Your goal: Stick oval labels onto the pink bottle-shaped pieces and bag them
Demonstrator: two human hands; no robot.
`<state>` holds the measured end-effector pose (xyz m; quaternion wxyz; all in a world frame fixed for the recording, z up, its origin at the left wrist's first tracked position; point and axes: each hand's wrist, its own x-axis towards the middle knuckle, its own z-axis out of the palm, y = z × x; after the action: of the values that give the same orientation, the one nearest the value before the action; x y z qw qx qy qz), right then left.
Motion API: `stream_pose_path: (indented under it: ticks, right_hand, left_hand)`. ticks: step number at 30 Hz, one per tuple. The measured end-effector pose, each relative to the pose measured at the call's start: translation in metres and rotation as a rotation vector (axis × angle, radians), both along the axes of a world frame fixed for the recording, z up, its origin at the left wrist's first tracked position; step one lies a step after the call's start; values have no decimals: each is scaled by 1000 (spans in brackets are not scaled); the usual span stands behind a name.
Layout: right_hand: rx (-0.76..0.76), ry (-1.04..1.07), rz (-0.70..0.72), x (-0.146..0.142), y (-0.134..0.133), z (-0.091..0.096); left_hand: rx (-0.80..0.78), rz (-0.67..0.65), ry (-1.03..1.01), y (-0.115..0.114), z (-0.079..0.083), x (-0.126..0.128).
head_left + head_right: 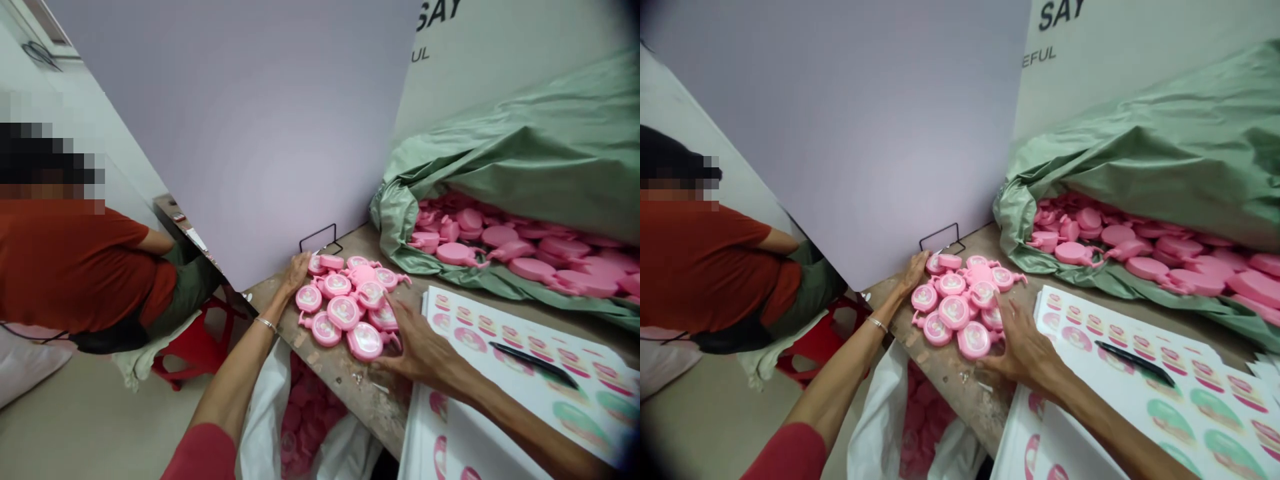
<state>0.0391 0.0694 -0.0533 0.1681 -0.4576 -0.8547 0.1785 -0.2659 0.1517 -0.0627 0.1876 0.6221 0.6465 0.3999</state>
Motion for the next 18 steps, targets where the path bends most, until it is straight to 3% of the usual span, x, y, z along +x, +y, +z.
stream_pose_path:
  ticks: [4,10,13,18]
  right_hand:
    - [-108,-37,-50,-13,5,-17]
    - [-144,-79,25,-23,4,-13]
    - [-129,-144,51,-31,-9,-10]
    - [-57,-204,132,-37,-44,-6]
  left_hand:
    - [-3,-86,-42,9,4,10]
    - [-36,-197,-202,11,1,22]
    - [-61,-207,-250,-10,-5,14]
    - [-25,-150,-324,-68,-11,-3]
